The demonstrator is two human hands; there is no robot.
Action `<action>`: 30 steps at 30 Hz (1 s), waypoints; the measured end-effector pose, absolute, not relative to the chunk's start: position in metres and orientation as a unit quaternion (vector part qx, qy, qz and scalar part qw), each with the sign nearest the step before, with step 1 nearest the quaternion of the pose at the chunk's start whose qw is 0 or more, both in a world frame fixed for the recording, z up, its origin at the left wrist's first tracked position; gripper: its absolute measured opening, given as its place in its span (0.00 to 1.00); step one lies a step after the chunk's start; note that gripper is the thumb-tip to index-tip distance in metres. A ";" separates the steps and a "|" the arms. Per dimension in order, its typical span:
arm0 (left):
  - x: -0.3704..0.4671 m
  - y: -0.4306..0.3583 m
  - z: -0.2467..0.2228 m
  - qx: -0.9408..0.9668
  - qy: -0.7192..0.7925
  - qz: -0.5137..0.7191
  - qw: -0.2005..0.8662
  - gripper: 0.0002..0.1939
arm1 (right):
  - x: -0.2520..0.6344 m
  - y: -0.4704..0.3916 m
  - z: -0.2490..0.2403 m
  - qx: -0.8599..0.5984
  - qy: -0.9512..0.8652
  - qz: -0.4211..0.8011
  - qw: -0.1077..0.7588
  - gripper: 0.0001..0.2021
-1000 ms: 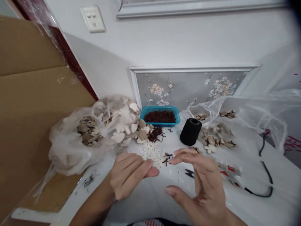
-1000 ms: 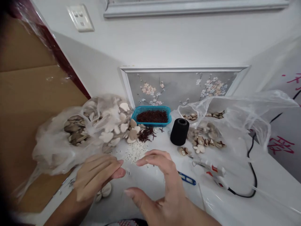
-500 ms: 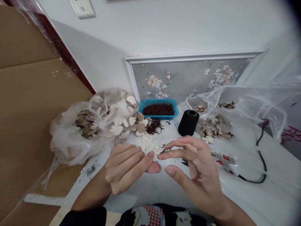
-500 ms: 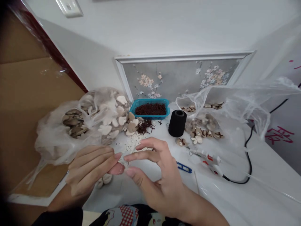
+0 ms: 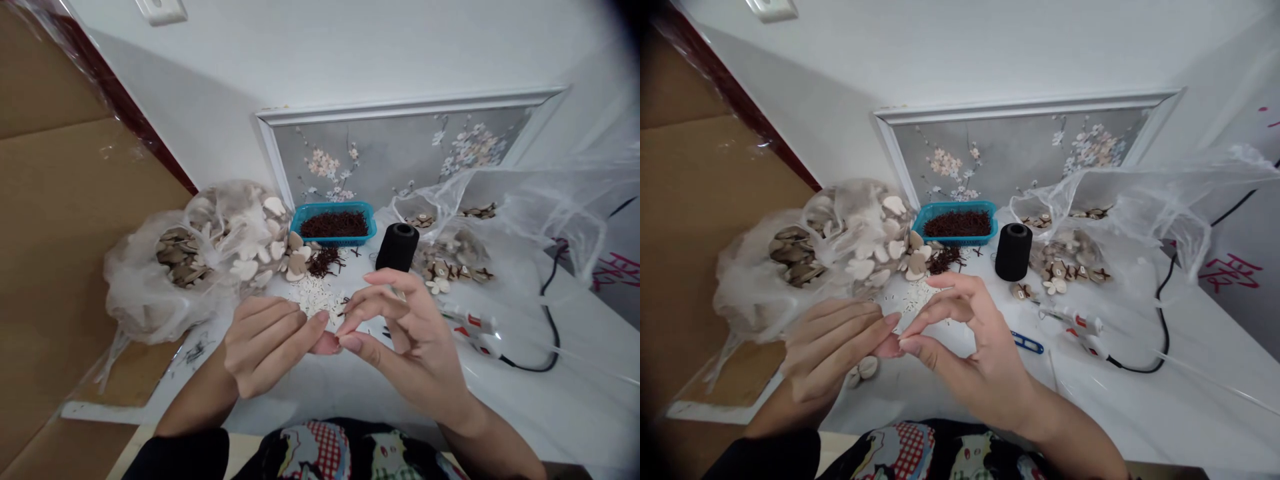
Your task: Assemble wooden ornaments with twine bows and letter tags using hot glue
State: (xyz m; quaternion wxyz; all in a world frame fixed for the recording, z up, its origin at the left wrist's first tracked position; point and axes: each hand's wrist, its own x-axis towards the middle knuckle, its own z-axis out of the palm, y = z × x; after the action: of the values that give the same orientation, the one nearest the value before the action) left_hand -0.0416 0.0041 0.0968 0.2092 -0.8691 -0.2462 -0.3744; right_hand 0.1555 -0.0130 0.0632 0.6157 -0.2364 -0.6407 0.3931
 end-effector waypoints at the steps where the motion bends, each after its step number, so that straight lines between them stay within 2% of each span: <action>1: -0.041 0.005 0.096 -0.869 -0.227 -0.375 0.231 0.05 | 0.156 -0.014 0.064 -0.236 -0.638 0.395 0.617 0.24; 3: -0.038 0.006 0.095 -0.871 -0.189 -0.360 0.275 0.06 | 0.158 -0.017 0.065 -0.237 -0.632 0.398 0.621 0.24; 11: -0.039 -0.001 0.098 -0.874 -0.214 -0.342 0.270 0.06 | 0.159 -0.022 0.064 -0.260 -0.660 0.367 0.601 0.27; 13: -0.041 -0.001 0.099 -0.880 -0.212 -0.331 0.267 0.06 | 0.159 -0.020 0.065 -0.279 -0.686 0.333 0.583 0.24; 18: -0.045 0.000 0.099 -0.880 -0.204 -0.329 0.274 0.05 | 0.162 -0.013 0.069 -0.275 -0.754 0.275 0.530 0.07; 30: -0.049 -0.001 0.097 -0.901 -0.222 -0.277 0.251 0.08 | 0.163 -0.005 0.069 -0.270 -0.761 0.327 0.491 0.01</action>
State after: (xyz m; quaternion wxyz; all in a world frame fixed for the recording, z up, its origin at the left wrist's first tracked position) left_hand -0.0492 -0.0012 0.0972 0.2513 -0.9005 -0.2220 -0.2767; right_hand 0.1633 -0.0045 0.0691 0.4909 -0.2704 -0.7607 0.3274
